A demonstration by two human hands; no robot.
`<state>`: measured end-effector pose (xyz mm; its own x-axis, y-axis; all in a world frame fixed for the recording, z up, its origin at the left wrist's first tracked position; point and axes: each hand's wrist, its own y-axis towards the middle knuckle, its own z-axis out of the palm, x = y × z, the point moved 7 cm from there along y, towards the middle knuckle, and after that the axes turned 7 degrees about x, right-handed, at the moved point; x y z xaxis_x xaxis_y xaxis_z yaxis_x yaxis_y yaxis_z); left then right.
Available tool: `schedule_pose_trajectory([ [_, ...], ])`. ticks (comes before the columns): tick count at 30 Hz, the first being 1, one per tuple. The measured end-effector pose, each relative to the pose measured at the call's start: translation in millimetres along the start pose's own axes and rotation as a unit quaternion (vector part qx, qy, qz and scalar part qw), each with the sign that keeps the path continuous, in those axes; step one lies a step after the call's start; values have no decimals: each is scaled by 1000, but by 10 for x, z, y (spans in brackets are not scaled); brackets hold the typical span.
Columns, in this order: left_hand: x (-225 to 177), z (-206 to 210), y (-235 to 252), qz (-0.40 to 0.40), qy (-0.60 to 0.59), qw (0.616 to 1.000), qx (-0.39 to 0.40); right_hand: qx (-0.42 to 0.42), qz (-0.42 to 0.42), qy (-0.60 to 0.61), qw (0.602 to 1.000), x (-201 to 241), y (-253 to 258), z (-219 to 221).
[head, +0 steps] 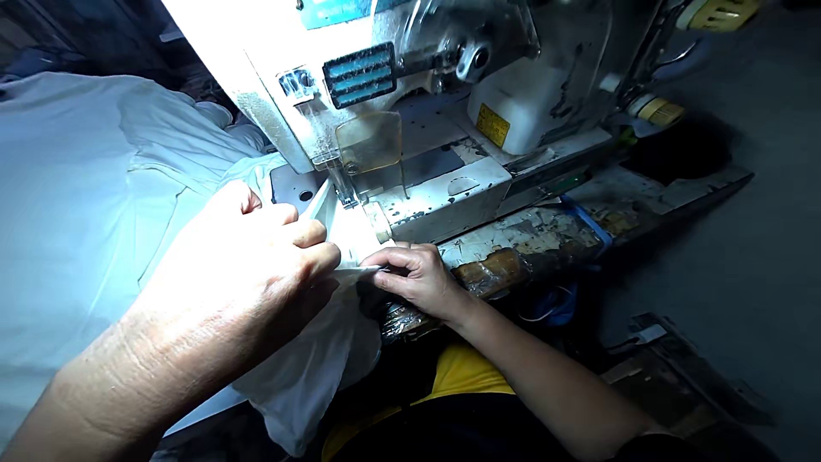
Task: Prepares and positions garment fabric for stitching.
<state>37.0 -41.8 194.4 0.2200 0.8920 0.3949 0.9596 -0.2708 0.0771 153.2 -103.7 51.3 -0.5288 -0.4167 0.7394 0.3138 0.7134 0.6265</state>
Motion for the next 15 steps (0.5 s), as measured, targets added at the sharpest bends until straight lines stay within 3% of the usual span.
schedule_pose_trajectory([
  [7,-3,-48,-11,-10,6,1000,-4,-2,-14,6,1000,20,28,-27],
  [10,1,-31,-37,-53,1,998,-28,-6,6,31,999,112,-8,-29],
  [12,-56,126,-94,-71,-33,994,-83,-8,22,50,998,291,-95,-17],
  [15,-171,549,-191,-89,-65,989,-102,-22,13,38,999,447,-271,-1],
])
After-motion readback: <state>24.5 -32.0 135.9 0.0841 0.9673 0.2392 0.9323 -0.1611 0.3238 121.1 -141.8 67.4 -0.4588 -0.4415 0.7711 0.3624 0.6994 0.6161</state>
